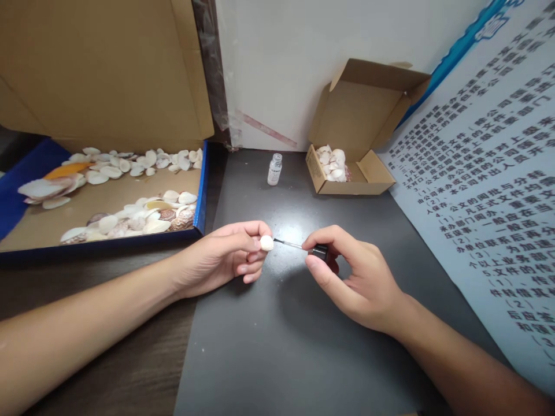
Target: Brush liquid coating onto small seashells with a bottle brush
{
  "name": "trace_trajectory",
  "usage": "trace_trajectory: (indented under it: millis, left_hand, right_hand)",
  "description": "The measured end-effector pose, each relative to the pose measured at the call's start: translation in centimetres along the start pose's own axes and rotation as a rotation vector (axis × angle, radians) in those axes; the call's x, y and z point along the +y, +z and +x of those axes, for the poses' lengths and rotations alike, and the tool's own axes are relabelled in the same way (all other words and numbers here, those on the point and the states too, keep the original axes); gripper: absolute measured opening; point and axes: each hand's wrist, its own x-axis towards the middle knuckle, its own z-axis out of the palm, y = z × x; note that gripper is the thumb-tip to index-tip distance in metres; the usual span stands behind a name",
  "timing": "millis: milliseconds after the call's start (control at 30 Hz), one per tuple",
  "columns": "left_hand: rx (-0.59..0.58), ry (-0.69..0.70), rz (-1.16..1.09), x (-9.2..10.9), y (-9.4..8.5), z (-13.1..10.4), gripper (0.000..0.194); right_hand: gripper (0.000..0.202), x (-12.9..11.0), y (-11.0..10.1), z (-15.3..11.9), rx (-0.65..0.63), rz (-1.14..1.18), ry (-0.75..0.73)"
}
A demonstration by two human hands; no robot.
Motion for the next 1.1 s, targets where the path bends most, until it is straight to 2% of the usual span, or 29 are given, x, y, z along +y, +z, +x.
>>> trace_trajectory:
  millis: [267,400,833,967,1100]
  left_hand:
    - [0.000,0.002,0.007,0.00,-0.04,-0.02,0.006]
    - [-0.006,0.000,0.004,-0.02,-0.06,-0.01,0.007]
    - [-0.011,0.010,0.012,-0.04,0.12,0.03,0.007]
    - [-0.008,0.009,0.009,-0.04,0.01,0.04,0.007]
    - [-0.005,0.008,-0.006,-0.04,-0.11,0.00,0.006]
  right_hand:
    - [0.007,0.03,-0.03,-0.14,0.030,0.051,-0.056]
    - [0.007,0.02,-0.08,-0.14,0.002,0.068,-0.098]
    - [0.006,0.02,0.07,-0.01,0.027,0.015,-0.030]
    - [0.006,-0.03,0.00,-0.11,0.056,0.047,-0.059]
    - [0.007,0.01,-0.08,-0.12,0.028,0.081,-0.107]
